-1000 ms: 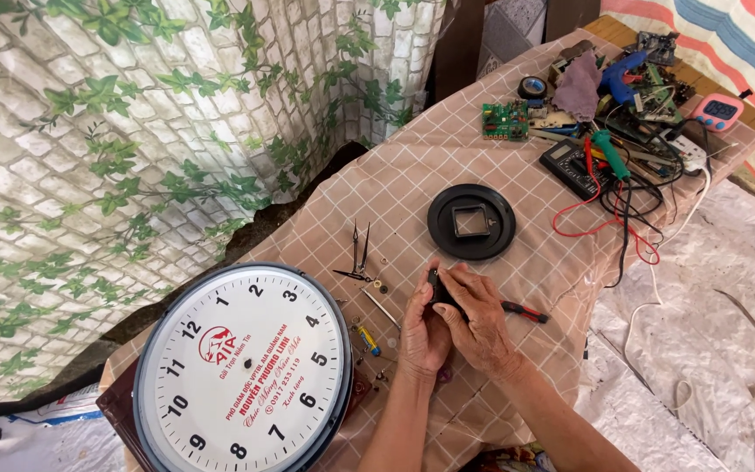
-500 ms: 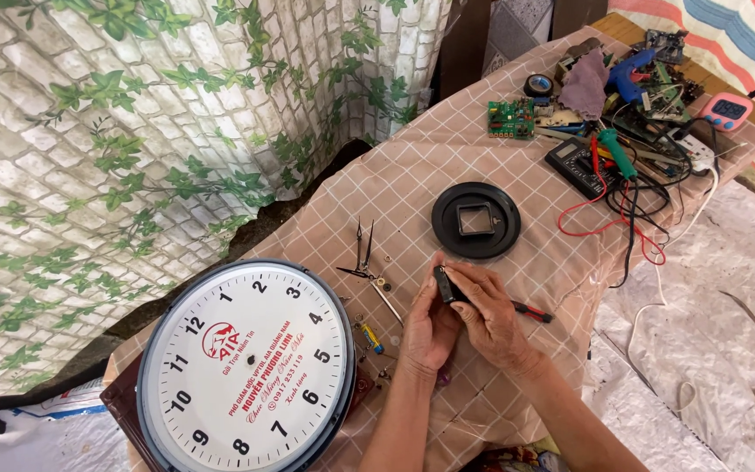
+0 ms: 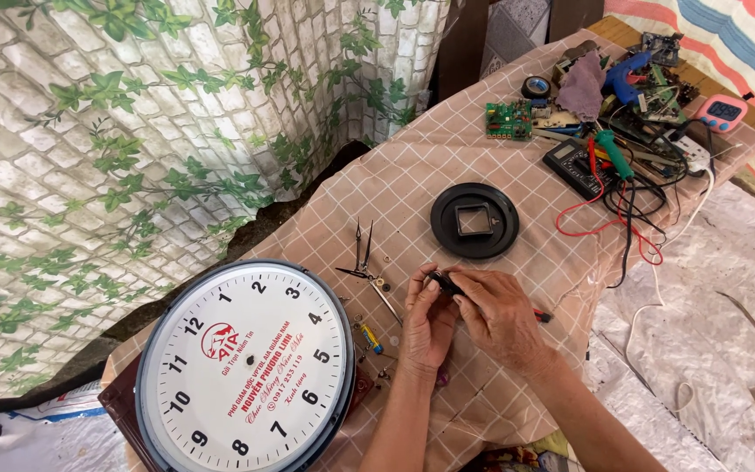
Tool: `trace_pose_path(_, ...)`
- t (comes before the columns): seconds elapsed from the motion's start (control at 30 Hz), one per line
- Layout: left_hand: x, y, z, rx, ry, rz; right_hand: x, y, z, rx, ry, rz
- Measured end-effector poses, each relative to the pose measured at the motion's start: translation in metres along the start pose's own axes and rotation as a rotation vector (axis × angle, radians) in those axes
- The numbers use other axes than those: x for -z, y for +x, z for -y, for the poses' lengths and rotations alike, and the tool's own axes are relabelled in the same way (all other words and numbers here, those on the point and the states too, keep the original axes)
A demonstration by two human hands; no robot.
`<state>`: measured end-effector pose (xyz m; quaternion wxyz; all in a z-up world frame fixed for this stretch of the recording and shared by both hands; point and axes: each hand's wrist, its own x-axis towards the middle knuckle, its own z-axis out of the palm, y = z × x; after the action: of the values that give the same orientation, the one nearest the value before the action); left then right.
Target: The person cleans the face of a wall clock with a cloth, then wipes the back casing and internal components. They handle a small black box, removing and replacing batteries, and use a multimeter to test the electrical connections.
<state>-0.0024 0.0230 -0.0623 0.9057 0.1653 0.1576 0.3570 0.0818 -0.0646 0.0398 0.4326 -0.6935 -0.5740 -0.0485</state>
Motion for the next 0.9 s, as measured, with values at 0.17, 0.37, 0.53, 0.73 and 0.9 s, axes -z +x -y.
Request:
trace_pose_path(0.17, -0.033, -0.011, -0.011, -0.056, 0.093, -0.042, -0.004, -0.002, -0.008, 0.093, -0.232, 0.039)
trace_pose_path(0.37, -0.022, -0.007, 0.0, -0.081, 0.131, -0.042, -0.002, -0.003, -0.005, 0.13, -0.307, 0.076)
trace_pose_path(0.53, -0.025, -0.007, 0.002, -0.104, 0.167, -0.053, -0.002, -0.004, -0.005, 0.119, -0.357, 0.117)
trace_pose_path(0.73, -0.026, -0.009, 0.004, -0.136, 0.182, -0.066, -0.012, -0.012, -0.013, 0.155, -0.456, 0.11)
trace_pose_path(0.9, -0.033, -0.012, 0.003, -0.156, 0.208, -0.112, -0.025, -0.024, -0.028, 0.184, -0.505, 0.12)
